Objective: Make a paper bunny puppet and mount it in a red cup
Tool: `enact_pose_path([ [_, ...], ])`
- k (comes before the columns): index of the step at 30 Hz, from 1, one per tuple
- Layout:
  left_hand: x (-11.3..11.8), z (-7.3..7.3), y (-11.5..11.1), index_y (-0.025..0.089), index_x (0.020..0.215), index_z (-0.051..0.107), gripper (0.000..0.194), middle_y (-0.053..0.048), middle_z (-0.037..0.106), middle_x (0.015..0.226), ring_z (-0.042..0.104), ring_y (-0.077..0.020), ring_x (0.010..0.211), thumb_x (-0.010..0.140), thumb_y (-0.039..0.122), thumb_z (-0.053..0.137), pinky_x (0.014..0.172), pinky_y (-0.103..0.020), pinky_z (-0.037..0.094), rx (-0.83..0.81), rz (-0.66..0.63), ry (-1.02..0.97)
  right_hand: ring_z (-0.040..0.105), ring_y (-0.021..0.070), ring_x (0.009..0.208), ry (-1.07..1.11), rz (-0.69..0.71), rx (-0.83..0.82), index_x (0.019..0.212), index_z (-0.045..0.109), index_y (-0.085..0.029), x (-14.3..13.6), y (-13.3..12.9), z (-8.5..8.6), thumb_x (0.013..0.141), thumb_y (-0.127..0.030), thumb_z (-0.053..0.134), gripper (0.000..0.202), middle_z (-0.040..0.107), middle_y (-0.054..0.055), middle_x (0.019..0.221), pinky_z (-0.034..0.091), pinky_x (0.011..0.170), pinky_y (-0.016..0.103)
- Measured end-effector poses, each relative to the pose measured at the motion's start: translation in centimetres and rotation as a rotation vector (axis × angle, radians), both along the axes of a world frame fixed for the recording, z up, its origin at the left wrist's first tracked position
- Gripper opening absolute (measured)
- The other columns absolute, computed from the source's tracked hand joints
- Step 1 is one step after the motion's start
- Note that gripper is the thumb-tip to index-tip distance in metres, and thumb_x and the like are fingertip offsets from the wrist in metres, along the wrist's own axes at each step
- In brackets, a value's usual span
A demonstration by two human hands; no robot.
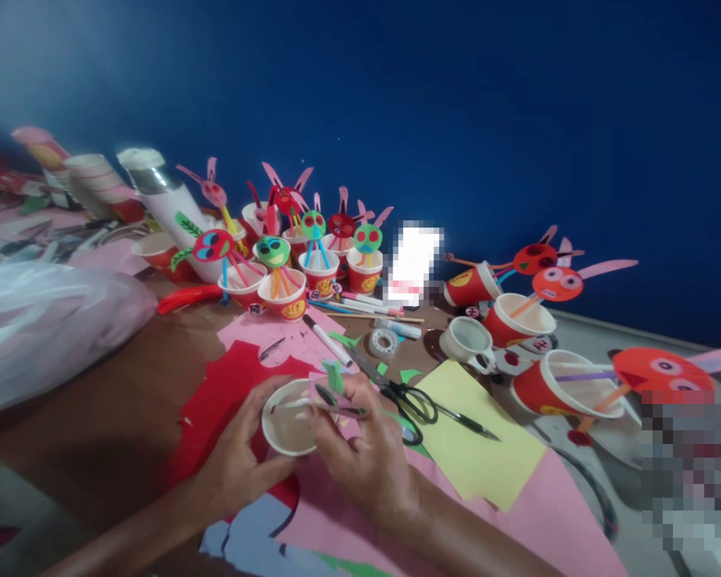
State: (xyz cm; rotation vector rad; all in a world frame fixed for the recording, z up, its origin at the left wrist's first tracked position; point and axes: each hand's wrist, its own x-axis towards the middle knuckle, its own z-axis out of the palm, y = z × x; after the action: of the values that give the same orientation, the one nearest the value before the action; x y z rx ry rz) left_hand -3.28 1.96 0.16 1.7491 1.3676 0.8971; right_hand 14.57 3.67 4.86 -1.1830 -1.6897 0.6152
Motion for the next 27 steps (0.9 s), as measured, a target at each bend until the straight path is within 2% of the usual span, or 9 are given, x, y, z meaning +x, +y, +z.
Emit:
enact_pose_path([
  [11, 0.08, 0.33, 0.12, 0.031, 0.129, 0.030, 0.077, -0.004, 0.046, 0.131, 0.045, -0.0230, 0.120, 0.065, 0.017, 0.071, 0.101, -0.036, 0.039, 0.016, 0.002, 0.006, 0.063, 0.0152, 0.076, -0.017, -0.015, 0.019, 0.082, 0.063, -0.017, 0.01, -0.08, -0.04, 0.077, -0.019, 0.061, 0.006, 0.066, 0.001, 0.076, 0.047, 0.071, 0.023],
  [21, 0.04, 0.50, 0.05, 0.026, 0.129, 0.031, 0.074, -0.010, 0.045, 0.130, 0.044, -0.0281, 0.121, 0.067, 0.022, 0.071, 0.100, -0.044, 0.038, -0.010, 0.001, -0.014, 0.063, 0.0164, 0.077, 0.044, -0.023, 0.039, 0.079, 0.063, -0.018, 0.07, 0.13, -0.07, 0.077, -0.017, 0.060, 0.004, 0.066, 0.003, 0.078, 0.049, 0.074, 0.028],
  [27, 0.18, 0.63, 0.11, 0.026, 0.128, 0.033, 0.072, -0.010, 0.047, 0.130, 0.045, -0.0292, 0.121, 0.067, 0.024, 0.072, 0.098, -0.042, 0.041, -0.017, 0.018, -0.056, 0.064, 0.0180, 0.077, -0.026, -0.051, 0.017, 0.084, 0.064, -0.020, -0.11, 0.12, -0.13, 0.078, -0.021, 0.060, 0.008, 0.069, 0.003, 0.081, 0.050, 0.070, 0.028],
])
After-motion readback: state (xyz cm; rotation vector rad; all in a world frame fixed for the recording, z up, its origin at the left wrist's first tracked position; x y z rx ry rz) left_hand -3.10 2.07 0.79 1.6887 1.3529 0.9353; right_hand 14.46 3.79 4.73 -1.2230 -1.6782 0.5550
